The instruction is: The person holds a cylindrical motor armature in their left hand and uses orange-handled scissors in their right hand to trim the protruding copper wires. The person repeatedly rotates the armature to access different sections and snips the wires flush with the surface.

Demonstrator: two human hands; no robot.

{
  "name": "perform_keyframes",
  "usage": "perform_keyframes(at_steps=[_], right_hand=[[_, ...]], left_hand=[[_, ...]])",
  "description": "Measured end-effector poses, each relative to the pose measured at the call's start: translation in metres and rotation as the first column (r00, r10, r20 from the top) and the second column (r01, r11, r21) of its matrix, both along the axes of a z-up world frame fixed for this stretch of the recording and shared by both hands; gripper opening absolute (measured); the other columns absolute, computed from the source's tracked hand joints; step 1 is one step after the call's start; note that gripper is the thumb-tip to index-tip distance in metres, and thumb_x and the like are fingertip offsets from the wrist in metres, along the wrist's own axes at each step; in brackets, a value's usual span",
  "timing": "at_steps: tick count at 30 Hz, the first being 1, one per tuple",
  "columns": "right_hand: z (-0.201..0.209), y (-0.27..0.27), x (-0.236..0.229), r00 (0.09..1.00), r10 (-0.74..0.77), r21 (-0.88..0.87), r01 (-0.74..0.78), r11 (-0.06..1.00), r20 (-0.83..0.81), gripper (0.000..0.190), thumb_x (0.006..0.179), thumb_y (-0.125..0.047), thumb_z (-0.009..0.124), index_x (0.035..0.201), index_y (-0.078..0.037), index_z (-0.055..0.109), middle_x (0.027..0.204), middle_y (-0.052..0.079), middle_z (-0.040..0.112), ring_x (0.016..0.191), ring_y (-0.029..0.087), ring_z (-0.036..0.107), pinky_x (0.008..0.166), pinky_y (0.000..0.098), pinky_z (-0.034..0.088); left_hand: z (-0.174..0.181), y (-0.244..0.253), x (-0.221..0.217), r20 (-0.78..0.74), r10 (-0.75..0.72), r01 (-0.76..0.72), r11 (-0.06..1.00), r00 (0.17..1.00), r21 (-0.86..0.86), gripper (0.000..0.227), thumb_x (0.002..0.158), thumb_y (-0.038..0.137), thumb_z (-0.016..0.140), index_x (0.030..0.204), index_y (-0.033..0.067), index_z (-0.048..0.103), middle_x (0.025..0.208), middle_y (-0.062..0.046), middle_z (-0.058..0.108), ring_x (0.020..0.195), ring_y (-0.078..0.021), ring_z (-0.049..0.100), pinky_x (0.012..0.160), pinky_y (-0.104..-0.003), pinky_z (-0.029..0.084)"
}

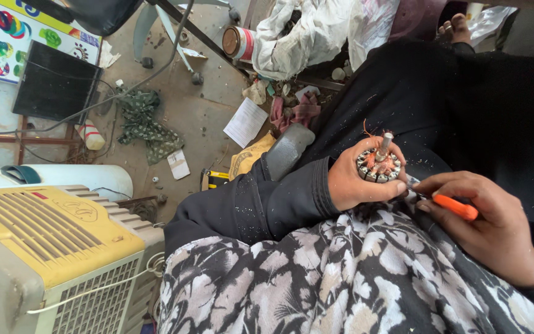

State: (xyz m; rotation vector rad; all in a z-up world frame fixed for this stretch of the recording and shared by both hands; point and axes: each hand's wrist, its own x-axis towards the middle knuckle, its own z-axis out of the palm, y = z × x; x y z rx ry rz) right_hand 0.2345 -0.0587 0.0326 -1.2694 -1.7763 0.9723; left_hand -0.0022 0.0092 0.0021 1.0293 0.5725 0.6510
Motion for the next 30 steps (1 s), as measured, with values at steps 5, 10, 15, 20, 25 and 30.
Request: perform_keyframes(at_steps=[5, 10, 15, 20, 25, 30], right_hand=[[-0.008, 0.004, 0.001, 0.995, 0.057, 0.087, -0.064, 0.994, 0.082, 0.025, 0.077, -0.004, 0.076, 0.093, -0.007, 0.056, 0.116, 0.016, 0.068, 0.107, 0.025, 0.072, 0.087, 0.0316, 0.062], [-0.024, 0.006, 0.000, 0.998, 0.008, -0.109, -0.014, 0.994, -0.061, 0.026, 0.085, -0.010, 0.072, 0.102, -0.005, 0.054, 0.115, 0.014, 0.071, 0.100, 0.023, 0.075, 0.083, 0.0317, 0.063], [-0.034, 0.006, 0.004, 0.983, 0.047, -0.290, 0.007, 0.957, 0.176, 0.046, 0.082, -0.010, 0.073, 0.126, -0.003, 0.060, 0.098, 0.013, 0.077, 0.084, 0.021, 0.078, 0.075, 0.0319, 0.063], [-0.023, 0.002, 0.011, 0.976, 0.066, 0.042, -0.077, 0.996, 0.209, 0.034, 0.086, -0.013, 0.073, 0.116, -0.003, 0.064, 0.106, 0.014, 0.076, 0.085, 0.022, 0.077, 0.071, 0.0287, 0.063], [-0.003, -0.008, 0.025, 0.932, 0.131, 0.056, -0.159, 0.986, 0.337, 0.044, 0.078, -0.008, 0.076, 0.120, -0.003, 0.067, 0.081, 0.010, 0.076, 0.064, 0.021, 0.074, 0.056, 0.0311, 0.059], [0.014, -0.014, 0.027, 0.903, 0.248, 0.025, -0.274, 0.961, 0.351, 0.056, 0.077, -0.008, 0.075, 0.132, -0.003, 0.067, 0.065, 0.004, 0.068, 0.051, 0.016, 0.066, 0.049, 0.0317, 0.053]], left_hand=[[0.000, 0.002, -0.001, 0.095, 0.053, -0.035, 0.983, 0.994, -0.180, 0.034, 0.093, 0.004, 0.071, 0.121, 0.0002, 0.053, 0.105, -0.008, 0.064, 0.097, -0.0179, 0.070, 0.077, -0.030, 0.058], [-0.002, 0.001, -0.002, 0.148, 0.095, -0.058, 0.969, 0.984, -0.240, 0.032, 0.095, 0.005, 0.070, 0.121, -0.0001, 0.052, 0.105, -0.011, 0.063, 0.098, -0.0227, 0.071, 0.079, -0.031, 0.059], [-0.003, 0.004, -0.002, 0.138, 0.099, -0.069, 0.975, 0.985, -0.211, 0.025, 0.097, 0.006, 0.071, 0.114, -0.0023, 0.055, 0.101, -0.010, 0.065, 0.097, -0.0198, 0.071, 0.081, -0.031, 0.060], [0.007, 0.006, -0.001, 0.104, 0.121, -0.099, 0.976, 0.987, -0.195, 0.028, 0.095, 0.003, 0.073, 0.117, 0.0001, 0.055, 0.101, -0.008, 0.067, 0.092, -0.0170, 0.069, 0.079, -0.030, 0.058], [0.015, 0.002, -0.005, 0.072, 0.002, 0.000, 0.999, 0.997, -0.038, 0.036, 0.093, -0.003, 0.076, 0.122, 0.0036, 0.055, 0.101, -0.005, 0.067, 0.094, -0.0087, 0.065, 0.090, -0.026, 0.056], [0.025, 0.000, -0.005, -0.070, -0.095, 0.106, 0.977, 0.993, 0.185, 0.039, 0.089, -0.001, 0.079, 0.120, 0.0042, 0.057, 0.098, -0.002, 0.067, 0.092, -0.0058, 0.065, 0.091, -0.025, 0.056]])
